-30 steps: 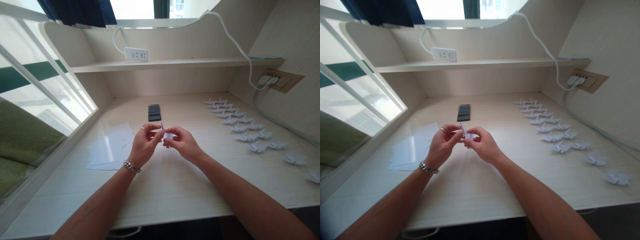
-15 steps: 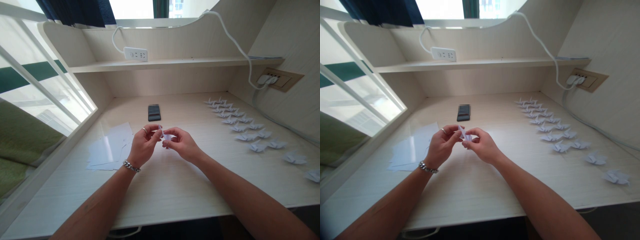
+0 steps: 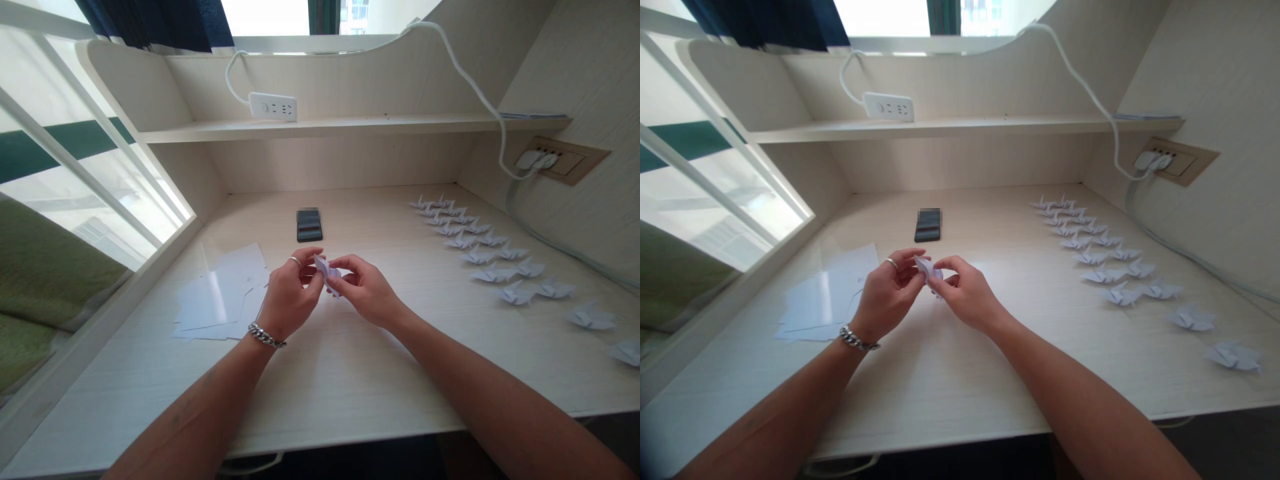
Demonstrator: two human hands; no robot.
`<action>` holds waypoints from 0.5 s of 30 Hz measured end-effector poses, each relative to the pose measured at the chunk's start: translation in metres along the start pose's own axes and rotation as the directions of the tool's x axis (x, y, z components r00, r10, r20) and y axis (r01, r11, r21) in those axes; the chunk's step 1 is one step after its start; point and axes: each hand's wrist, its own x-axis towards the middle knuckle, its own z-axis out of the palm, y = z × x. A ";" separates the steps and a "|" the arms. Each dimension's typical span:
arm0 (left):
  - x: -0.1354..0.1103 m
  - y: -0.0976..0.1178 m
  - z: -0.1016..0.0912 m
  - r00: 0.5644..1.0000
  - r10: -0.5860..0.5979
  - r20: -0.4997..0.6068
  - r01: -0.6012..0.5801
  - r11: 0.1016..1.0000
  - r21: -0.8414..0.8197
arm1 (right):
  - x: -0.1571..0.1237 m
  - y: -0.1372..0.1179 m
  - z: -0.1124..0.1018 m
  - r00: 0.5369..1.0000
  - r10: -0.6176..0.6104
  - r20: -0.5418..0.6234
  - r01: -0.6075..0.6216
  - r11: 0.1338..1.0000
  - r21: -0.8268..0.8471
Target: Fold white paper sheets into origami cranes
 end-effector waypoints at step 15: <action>0.000 -0.001 0.004 0.991 0.036 -0.127 -0.010 0.980 0.198 | -0.004 0.001 0.003 0.978 -0.187 -0.089 0.146 0.928 -0.342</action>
